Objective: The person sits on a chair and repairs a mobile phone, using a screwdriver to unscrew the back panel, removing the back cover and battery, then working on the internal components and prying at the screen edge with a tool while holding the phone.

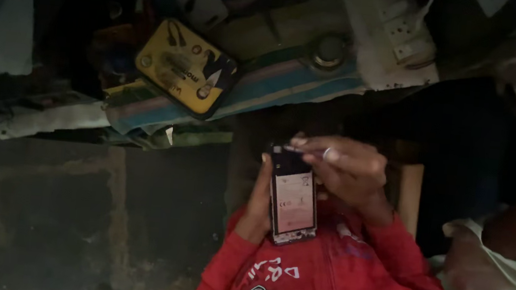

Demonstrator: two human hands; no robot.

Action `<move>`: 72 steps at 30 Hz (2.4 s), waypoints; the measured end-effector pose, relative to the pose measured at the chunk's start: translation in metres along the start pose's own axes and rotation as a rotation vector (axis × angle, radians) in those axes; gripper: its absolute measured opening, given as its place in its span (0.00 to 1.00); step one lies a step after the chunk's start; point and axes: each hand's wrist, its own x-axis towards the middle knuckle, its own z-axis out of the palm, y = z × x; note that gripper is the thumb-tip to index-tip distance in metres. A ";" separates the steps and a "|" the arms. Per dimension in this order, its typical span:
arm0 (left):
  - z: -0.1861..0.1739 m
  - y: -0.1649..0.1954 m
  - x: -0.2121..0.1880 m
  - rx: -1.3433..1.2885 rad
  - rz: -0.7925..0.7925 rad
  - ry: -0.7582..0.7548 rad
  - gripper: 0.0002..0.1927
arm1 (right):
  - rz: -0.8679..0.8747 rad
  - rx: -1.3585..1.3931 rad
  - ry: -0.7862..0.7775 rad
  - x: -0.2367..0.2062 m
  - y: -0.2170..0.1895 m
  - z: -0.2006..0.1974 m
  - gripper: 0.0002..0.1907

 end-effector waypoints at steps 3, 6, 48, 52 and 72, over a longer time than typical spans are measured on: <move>-0.071 0.061 -0.065 0.099 0.103 -0.009 0.40 | -0.065 0.234 -0.061 -0.009 -0.002 0.112 0.10; -0.079 0.067 -0.077 0.060 0.069 0.057 0.37 | -0.104 0.285 0.022 -0.012 -0.009 0.133 0.22; -0.047 0.124 -0.019 0.438 0.199 0.033 0.40 | -0.051 0.075 0.324 0.042 0.045 0.162 0.31; -0.033 0.123 0.005 0.394 0.190 0.011 0.39 | -0.117 0.084 0.303 0.041 0.071 0.147 0.29; -0.024 0.099 0.055 0.478 0.217 0.040 0.38 | -0.115 0.163 0.386 0.056 0.097 0.110 0.29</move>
